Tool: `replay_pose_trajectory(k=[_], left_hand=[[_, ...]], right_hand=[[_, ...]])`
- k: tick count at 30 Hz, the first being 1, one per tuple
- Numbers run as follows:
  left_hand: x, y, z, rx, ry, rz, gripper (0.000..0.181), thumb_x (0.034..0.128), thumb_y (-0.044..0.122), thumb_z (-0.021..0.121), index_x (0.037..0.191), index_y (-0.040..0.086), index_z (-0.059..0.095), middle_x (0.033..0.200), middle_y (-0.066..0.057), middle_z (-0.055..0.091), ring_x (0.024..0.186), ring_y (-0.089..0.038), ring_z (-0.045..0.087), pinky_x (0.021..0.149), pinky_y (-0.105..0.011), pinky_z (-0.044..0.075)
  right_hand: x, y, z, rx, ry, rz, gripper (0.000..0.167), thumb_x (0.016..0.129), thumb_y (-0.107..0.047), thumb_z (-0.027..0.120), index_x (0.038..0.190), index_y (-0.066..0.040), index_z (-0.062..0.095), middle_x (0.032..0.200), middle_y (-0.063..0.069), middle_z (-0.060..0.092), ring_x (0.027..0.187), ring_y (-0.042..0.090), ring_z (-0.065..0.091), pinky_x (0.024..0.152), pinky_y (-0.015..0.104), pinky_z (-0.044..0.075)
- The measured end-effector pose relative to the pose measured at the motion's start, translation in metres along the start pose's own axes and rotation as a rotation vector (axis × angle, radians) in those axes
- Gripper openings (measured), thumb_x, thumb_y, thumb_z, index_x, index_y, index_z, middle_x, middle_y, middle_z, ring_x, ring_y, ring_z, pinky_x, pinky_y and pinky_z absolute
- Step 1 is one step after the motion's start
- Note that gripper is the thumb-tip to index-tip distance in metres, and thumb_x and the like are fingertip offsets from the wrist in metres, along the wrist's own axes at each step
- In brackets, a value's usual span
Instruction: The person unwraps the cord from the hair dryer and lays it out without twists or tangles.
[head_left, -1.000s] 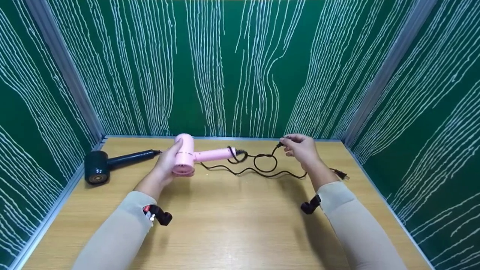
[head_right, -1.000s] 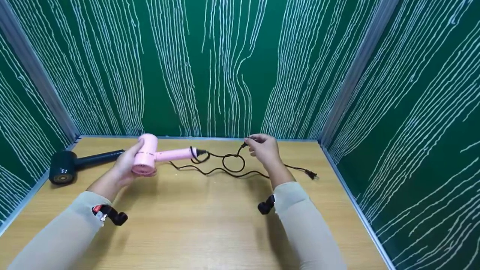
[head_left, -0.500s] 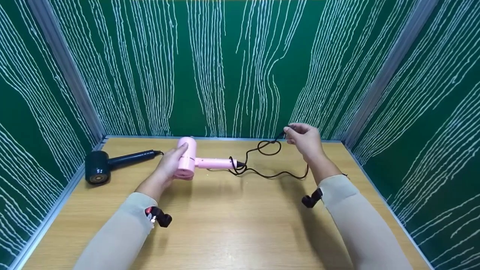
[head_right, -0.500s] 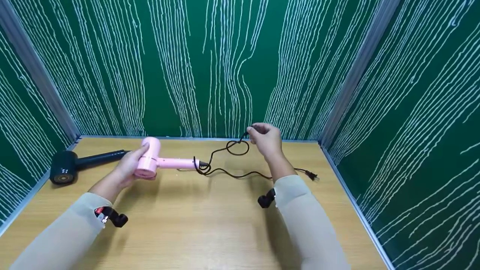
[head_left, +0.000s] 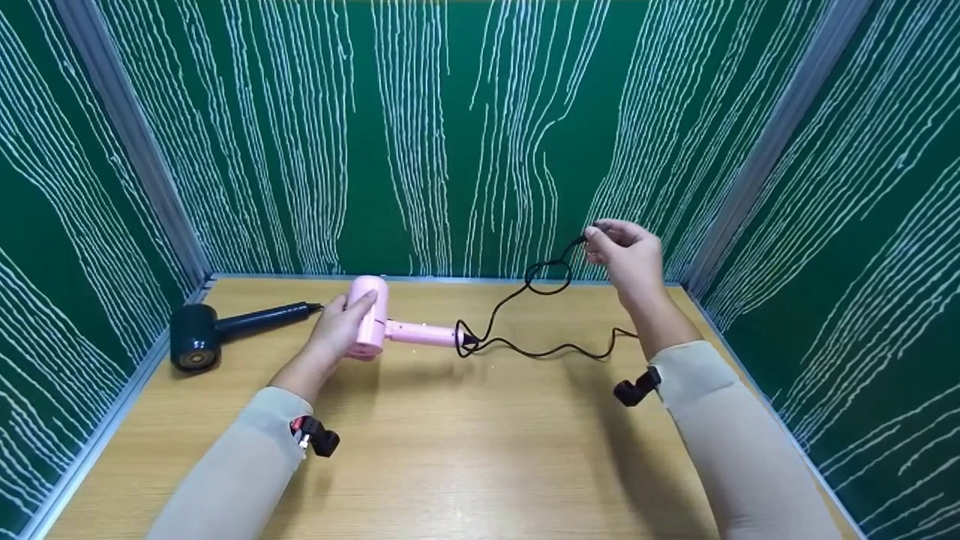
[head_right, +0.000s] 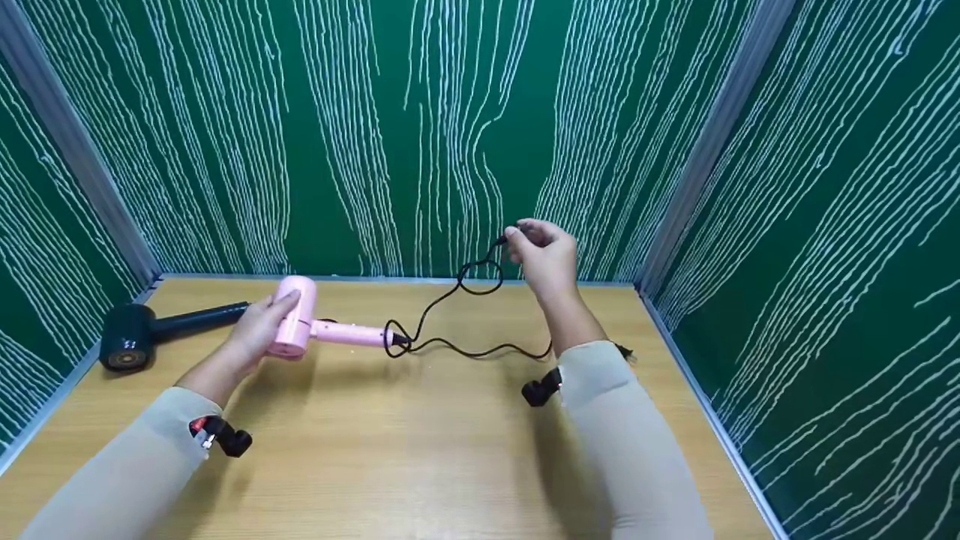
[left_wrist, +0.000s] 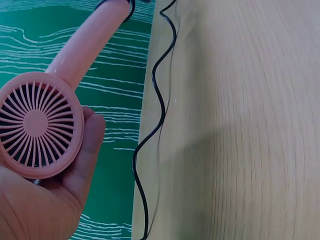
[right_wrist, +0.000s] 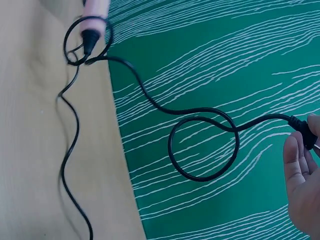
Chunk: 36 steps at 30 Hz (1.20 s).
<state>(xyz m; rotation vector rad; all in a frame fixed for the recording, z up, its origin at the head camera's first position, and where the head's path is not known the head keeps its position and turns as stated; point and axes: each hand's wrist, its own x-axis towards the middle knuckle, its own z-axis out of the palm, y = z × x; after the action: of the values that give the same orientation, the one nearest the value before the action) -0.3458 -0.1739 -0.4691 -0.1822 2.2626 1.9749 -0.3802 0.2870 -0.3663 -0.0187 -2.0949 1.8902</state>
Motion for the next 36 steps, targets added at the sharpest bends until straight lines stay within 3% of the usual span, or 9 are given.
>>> replay_pose_trajectory(k=[6, 12, 22, 29, 33, 36], left_hand=[[0.000, 0.001, -0.005, 0.030, 0.099, -0.004, 0.090, 0.1127, 0.068, 0.055, 0.177, 0.013, 0.026, 0.151, -0.023, 0.058, 0.121, -0.033, 0.070, 0.080, -0.040, 0.072], [-0.001, -0.003, -0.017, 0.011, 0.192, -0.020, 0.095, 0.1125, 0.073, 0.049, 0.182, 0.018, 0.016, 0.161, -0.022, 0.053, 0.128, -0.035, 0.068, 0.082, -0.037, 0.071], [-0.006, -0.017, -0.047, -0.100, 0.292, -0.058, 0.096, 0.1109, 0.076, 0.050, 0.181, 0.019, 0.016, 0.158, -0.020, 0.055, 0.102, -0.023, 0.077, 0.079, -0.036, 0.071], [-0.019, -0.034, -0.078, -0.121, 0.324, -0.107, 0.100, 0.1102, 0.077, 0.049, 0.182, 0.017, 0.013, 0.160, -0.021, 0.055, 0.091, -0.017, 0.078, 0.081, -0.039, 0.072], [-0.028, -0.043, -0.094, -0.097, 0.347, -0.138, 0.102, 0.1111, 0.077, 0.046, 0.183, 0.013, 0.010, 0.164, -0.022, 0.050, 0.111, -0.022, 0.074, 0.089, -0.038, 0.070], [-0.035, -0.049, -0.104, -0.059, 0.359, -0.158, 0.104, 0.1112, 0.078, 0.042, 0.183, 0.010, 0.008, 0.171, -0.022, 0.044, 0.137, -0.030, 0.062, 0.115, -0.042, 0.061]], right_hand=[[-0.005, -0.006, -0.010, 0.118, 0.035, -0.001, 0.028, 0.104, -0.027, 0.086, 0.126, -0.011, 0.079, 0.111, 0.005, 0.074, 0.087, 0.015, 0.074, 0.081, 0.023, 0.068], [-0.009, -0.002, -0.025, 0.223, 0.059, 0.051, 0.030, 0.106, -0.022, 0.084, 0.130, -0.005, 0.076, 0.115, 0.005, 0.071, 0.089, 0.013, 0.073, 0.080, 0.023, 0.068], [-0.017, 0.016, -0.065, 0.299, 0.077, 0.147, 0.039, 0.105, -0.029, 0.085, 0.136, -0.008, 0.073, 0.121, 0.004, 0.069, 0.099, 0.015, 0.068, 0.084, 0.022, 0.067], [-0.023, 0.026, -0.100, 0.368, 0.086, 0.198, 0.035, 0.105, -0.027, 0.085, 0.133, -0.010, 0.073, 0.119, 0.005, 0.069, 0.099, 0.015, 0.068, 0.084, 0.023, 0.068], [-0.027, 0.034, -0.120, 0.416, 0.106, 0.216, 0.024, 0.105, -0.022, 0.085, 0.125, -0.013, 0.077, 0.110, 0.003, 0.074, 0.091, 0.013, 0.072, 0.081, 0.025, 0.069], [-0.031, 0.040, -0.135, 0.451, 0.125, 0.234, 0.021, 0.103, -0.020, 0.087, 0.121, -0.012, 0.078, 0.100, 0.002, 0.078, 0.084, 0.013, 0.074, 0.077, 0.026, 0.069]])
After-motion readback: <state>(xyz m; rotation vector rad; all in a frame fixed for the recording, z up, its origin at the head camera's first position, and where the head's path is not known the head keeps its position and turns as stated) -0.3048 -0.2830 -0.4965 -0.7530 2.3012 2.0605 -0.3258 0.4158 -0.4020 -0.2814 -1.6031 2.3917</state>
